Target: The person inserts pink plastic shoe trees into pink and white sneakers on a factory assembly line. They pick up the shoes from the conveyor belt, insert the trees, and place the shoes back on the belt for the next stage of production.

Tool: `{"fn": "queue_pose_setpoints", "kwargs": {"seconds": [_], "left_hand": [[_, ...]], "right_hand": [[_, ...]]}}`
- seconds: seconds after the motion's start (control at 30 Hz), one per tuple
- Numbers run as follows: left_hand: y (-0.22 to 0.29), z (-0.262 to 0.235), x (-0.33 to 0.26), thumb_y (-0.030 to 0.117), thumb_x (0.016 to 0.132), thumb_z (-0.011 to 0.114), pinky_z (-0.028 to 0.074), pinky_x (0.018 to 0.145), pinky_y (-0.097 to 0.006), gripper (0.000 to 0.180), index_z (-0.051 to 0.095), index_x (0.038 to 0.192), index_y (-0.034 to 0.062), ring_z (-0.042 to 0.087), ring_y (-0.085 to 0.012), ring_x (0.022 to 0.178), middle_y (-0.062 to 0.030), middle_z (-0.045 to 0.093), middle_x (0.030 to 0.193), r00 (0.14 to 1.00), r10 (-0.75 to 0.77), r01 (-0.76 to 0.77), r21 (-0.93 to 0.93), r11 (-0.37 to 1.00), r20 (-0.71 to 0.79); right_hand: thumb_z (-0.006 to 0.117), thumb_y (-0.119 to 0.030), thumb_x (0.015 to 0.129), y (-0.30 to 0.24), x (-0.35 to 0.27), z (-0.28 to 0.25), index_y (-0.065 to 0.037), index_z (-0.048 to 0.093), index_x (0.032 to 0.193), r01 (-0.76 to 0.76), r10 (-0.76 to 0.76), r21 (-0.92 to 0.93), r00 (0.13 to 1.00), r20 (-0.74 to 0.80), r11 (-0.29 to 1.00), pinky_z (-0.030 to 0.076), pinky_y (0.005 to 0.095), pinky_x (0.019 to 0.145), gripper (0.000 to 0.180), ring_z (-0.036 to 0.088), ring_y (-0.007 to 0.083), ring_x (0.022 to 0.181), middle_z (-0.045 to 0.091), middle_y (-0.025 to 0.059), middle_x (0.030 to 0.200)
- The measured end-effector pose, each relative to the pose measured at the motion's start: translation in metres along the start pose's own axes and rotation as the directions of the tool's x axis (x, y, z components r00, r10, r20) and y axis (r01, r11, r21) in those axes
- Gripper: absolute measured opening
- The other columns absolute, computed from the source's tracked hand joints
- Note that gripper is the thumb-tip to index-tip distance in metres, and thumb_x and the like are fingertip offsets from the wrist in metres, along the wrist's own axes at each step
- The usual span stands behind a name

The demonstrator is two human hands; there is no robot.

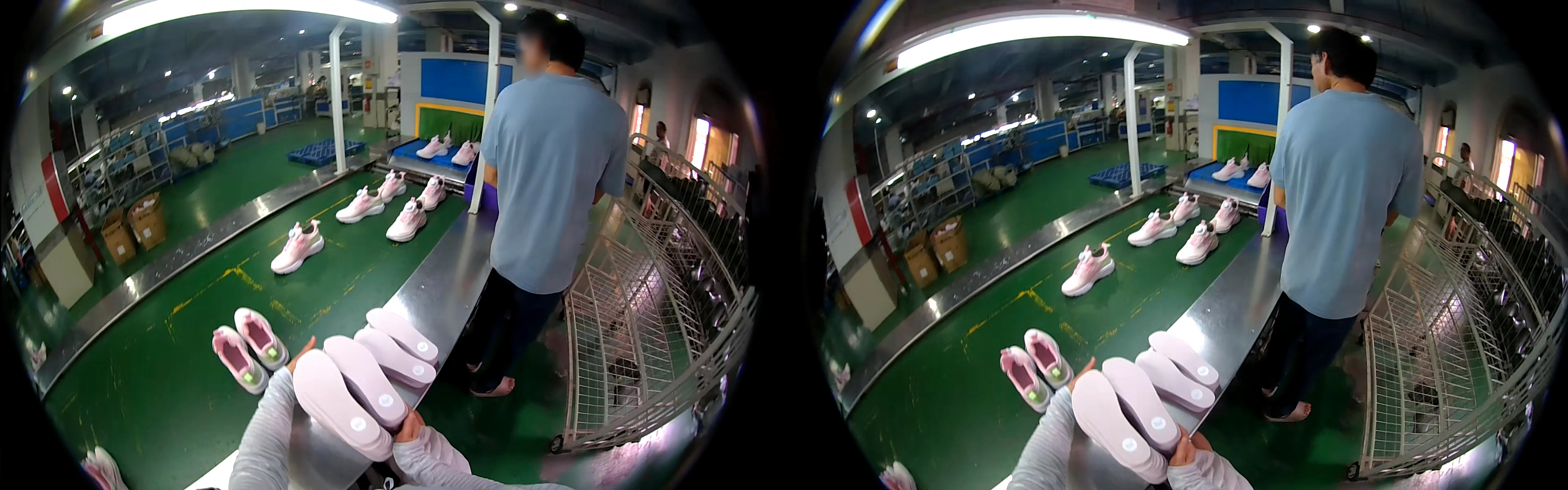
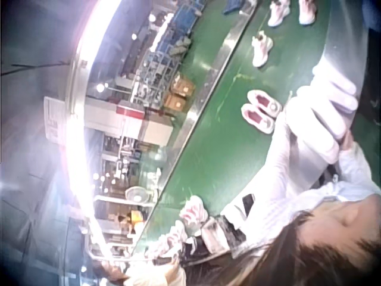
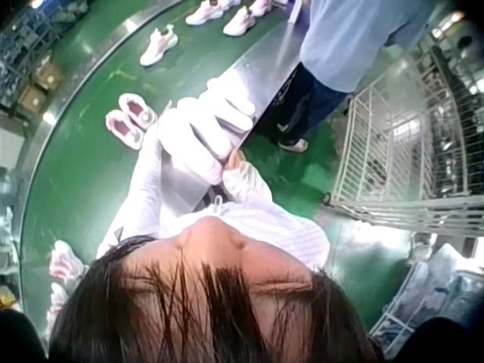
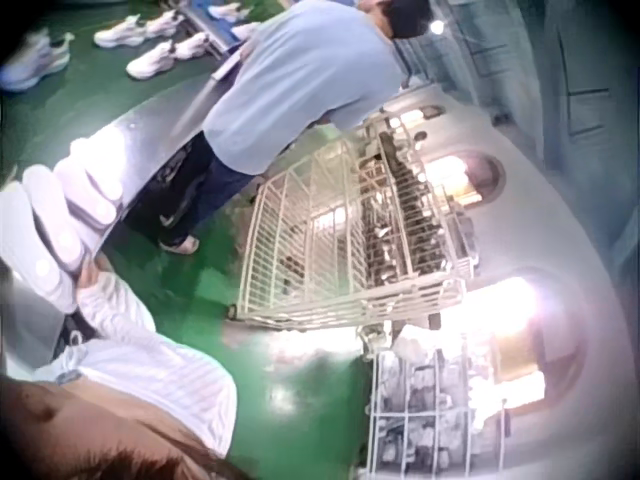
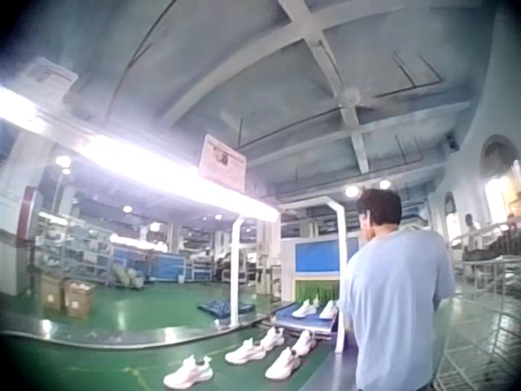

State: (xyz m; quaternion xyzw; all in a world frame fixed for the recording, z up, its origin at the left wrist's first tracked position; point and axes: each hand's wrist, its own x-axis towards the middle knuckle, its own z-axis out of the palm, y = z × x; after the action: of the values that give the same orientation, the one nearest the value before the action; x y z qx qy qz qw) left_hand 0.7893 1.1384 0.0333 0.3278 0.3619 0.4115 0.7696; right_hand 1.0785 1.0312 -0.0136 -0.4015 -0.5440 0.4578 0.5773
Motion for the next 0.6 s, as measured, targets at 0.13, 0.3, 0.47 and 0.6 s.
{"fn": "queue_pose_setpoints", "kwargs": {"seconds": [0.13, 0.3, 0.47, 0.6], "left_hand": [[0.002, -0.004, 0.019, 0.054, 0.086, 0.03, 0.039, 0.088, -0.031, 0.063, 0.048, 0.115, 0.0019, 0.053, -0.0193, 0.097, -0.0088, 0.057, 0.105, 0.996, -0.075, 0.074, 0.028, 0.997, 0.045], [-0.006, -0.007, 0.016, 0.054, 0.085, 0.031, 0.039, 0.088, -0.031, 0.063, 0.048, 0.115, 0.0018, 0.053, -0.0192, 0.097, -0.0089, 0.057, 0.106, 0.995, -0.091, 0.09, 0.018, 0.996, 0.047], [-0.008, -0.008, 0.03, 0.054, 0.085, 0.031, 0.039, 0.088, -0.031, 0.063, 0.048, 0.115, 0.0017, 0.053, -0.0191, 0.097, -0.009, 0.056, 0.106, 0.993, -0.097, 0.096, 0.021, 0.995, 0.067], [-0.008, -0.002, 0.032, 0.055, 0.085, 0.031, 0.039, 0.088, -0.031, 0.063, 0.048, 0.115, 0.0017, 0.053, -0.019, 0.097, -0.0091, 0.056, 0.106, 0.996, -0.069, 0.068, 0.018, 0.998, 0.062]], "right_hand": [[0.017, -0.046, 0.09, -0.002, -0.001, -0.008, 0.004, 0.047, 0.113, -0.006, 0.006, -0.023, 1.0, -0.011, 1.0, 0.04, 0.0335, 0.086, 0.063, 0.052, 0.0222, 0.099, 0.055, 0.0127, 0.108], [0.016, -0.046, 0.09, -0.006, -0.004, -0.011, 0.004, 0.048, 0.112, -0.011, 0.011, -0.054, 1.0, 0.0, 0.998, 0.04, 0.034, 0.085, 0.063, 0.053, 0.0222, 0.098, 0.055, 0.0129, 0.107], [0.016, -0.046, 0.09, -0.003, 0.01, -0.014, 0.004, 0.048, 0.112, -0.002, 0.002, -0.071, 1.0, 0.001, 0.997, 0.041, 0.0344, 0.084, 0.063, 0.053, 0.0223, 0.097, 0.055, 0.013, 0.107], [0.016, -0.046, 0.09, 0.0, 0.03, -0.012, 0.004, 0.048, 0.111, 0.032, -0.03, -0.044, 0.998, 0.053, 0.999, 0.041, 0.0347, 0.084, 0.063, 0.054, 0.0223, 0.096, 0.056, 0.0132, 0.106]]}}
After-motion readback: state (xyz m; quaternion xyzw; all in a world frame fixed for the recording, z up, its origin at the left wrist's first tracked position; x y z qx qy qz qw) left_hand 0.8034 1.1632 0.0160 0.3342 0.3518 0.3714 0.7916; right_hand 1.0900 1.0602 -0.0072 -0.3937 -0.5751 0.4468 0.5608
